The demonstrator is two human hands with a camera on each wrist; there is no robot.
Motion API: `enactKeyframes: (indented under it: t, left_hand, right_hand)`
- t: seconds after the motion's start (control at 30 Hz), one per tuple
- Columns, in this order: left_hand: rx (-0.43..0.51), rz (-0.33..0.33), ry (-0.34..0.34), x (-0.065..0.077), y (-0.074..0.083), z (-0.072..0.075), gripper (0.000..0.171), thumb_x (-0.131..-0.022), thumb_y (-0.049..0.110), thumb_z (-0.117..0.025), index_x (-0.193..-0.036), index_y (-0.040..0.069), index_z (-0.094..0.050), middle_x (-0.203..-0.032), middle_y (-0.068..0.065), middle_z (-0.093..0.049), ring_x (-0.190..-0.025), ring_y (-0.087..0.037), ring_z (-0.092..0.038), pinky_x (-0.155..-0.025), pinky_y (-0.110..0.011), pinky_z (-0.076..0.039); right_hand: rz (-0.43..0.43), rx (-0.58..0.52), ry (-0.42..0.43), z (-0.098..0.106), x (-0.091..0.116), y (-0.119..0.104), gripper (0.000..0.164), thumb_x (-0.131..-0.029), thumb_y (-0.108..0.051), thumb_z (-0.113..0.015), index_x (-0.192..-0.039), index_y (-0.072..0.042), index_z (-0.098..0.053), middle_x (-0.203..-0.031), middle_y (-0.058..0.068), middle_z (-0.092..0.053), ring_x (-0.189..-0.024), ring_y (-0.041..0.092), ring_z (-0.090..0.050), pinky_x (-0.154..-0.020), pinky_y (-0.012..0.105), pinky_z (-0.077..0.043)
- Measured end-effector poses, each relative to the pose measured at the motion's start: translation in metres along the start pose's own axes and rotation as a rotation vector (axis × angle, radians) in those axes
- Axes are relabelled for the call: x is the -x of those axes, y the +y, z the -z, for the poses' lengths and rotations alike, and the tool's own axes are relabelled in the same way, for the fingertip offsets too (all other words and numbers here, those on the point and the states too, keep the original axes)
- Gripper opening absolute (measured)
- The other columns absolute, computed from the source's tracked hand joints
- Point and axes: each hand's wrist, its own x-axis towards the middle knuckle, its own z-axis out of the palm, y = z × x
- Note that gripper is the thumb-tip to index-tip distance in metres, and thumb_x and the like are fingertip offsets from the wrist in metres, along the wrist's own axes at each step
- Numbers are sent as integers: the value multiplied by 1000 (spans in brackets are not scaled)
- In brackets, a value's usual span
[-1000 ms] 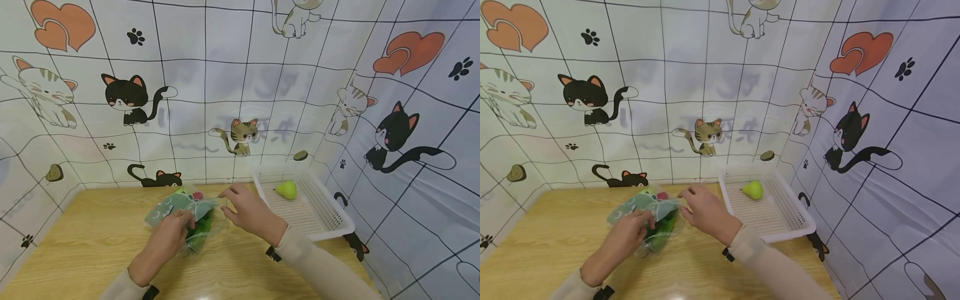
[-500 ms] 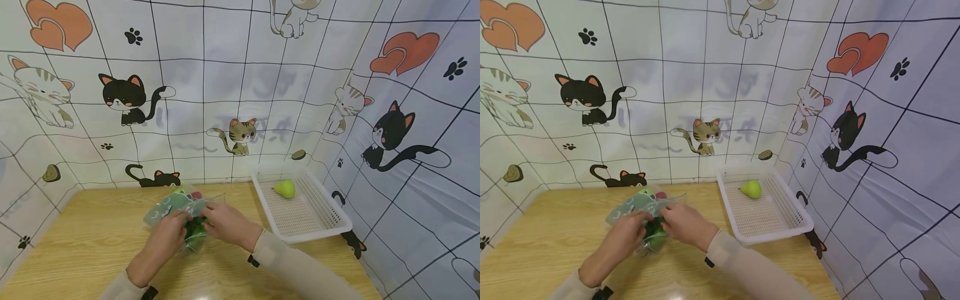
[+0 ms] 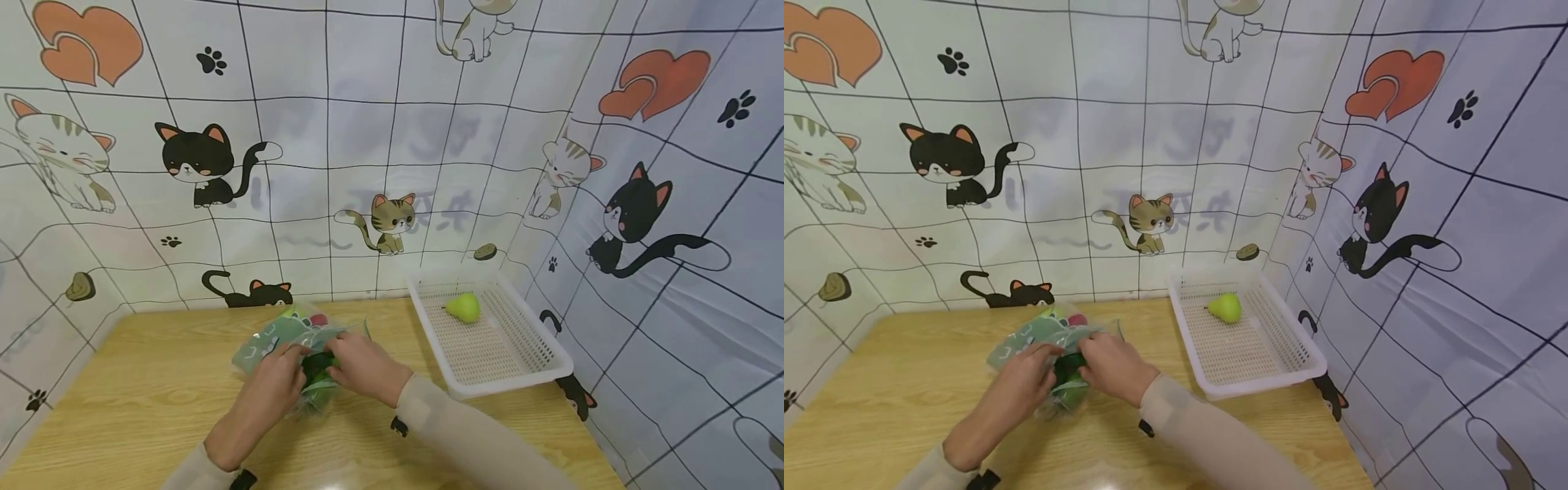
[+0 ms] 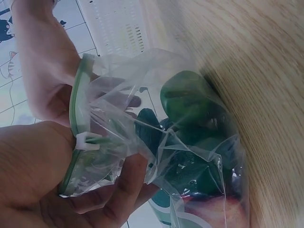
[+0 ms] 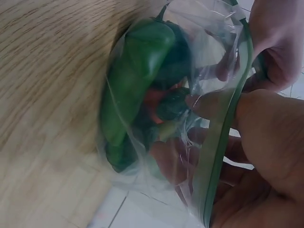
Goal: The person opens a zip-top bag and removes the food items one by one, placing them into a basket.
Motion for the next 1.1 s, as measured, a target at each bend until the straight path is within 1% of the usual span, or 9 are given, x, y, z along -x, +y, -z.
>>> enactKeyframes:
  t: [0.27, 0.4, 0.5, 0.6, 0.63, 0.73, 0.83, 0.97, 1.1]
  left_hand:
    - [6, -4, 4, -2, 0, 1, 36, -98, -3, -74, -134, -5, -77, -135, -25, -78, -115, -37, -80, -90, -50, -68]
    - [3, -12, 17, -3, -1, 1, 41, -95, -6, -75, -136, -7, -76, -137, -28, -78, -118, -41, -79, -92, -54, -67]
    - [-14, -27, 50, -3, -5, 0, 47, -93, -9, -78, -140, -10, -73, -139, -31, -76, -119, -47, -79, -109, -67, -62]
    - [-4, -30, 70, -3, -9, -1, 53, -93, -10, -80, -144, -11, -70, -141, -33, -74, -119, -48, -80, -111, -69, -61]
    - [8, -21, 67, -3, -11, -1, 53, -93, -10, -79, -145, -11, -69, -142, -33, -74, -119, -47, -79, -111, -69, -61]
    - [47, 11, 43, -3, -14, -1, 54, -95, -11, -76, -148, -11, -68, -145, -33, -73, -123, -46, -78, -101, -61, -67]
    - [60, 29, 30, -4, -16, -1, 53, -97, -10, -75, -149, -10, -67, -146, -33, -73, -127, -47, -77, -103, -61, -67]
    - [52, 21, 54, -4, -17, -1, 52, -97, -10, -77, -148, -10, -69, -144, -33, -74, -126, -47, -78, -104, -62, -66]
    - [40, 6, 82, -4, -18, -1, 51, -95, -10, -79, -146, -10, -70, -142, -32, -75, -119, -43, -79, -98, -60, -68]
  right_hand:
    - [-47, -61, 16, -18, -12, 0, 32, -105, -24, -91, -125, -6, -75, -112, 6, -83, -98, 13, -81, -79, 19, -63]
    - [-62, -68, 26, -25, -15, -4, 34, -103, -26, -92, -124, -7, -74, -114, 6, -83, -101, 14, -82, -81, 20, -65]
    - [-63, -84, 26, -30, -17, -7, 34, -104, -26, -92, -124, -7, -73, -114, 5, -82, -101, 12, -79, -80, 19, -61]
    - [-61, -108, 28, -32, -18, -8, 33, -105, -25, -91, -126, -8, -71, -116, 4, -81, -102, 11, -77, -81, 18, -59]
    - [-55, -113, 32, -33, -18, -8, 33, -105, -24, -90, -127, -8, -71, -117, 5, -81, -104, 12, -78, -82, 18, -60]
    - [-36, -127, 44, -35, -17, -8, 32, -105, -22, -90, -129, -7, -72, -121, 6, -82, -110, 14, -80, -88, 20, -63]
    - [-22, -125, 49, -36, -17, -8, 32, -105, -21, -89, -130, -6, -74, -122, 7, -83, -112, 15, -81, -90, 21, -65]
    - [-20, -119, 54, -36, -17, -7, 31, -105, -20, -90, -129, -6, -77, -122, 8, -85, -112, 16, -81, -90, 22, -65]
    - [-29, -113, 50, -34, -17, -7, 30, -104, -20, -90, -128, -6, -78, -122, 9, -84, -112, 16, -80, -90, 23, -66]
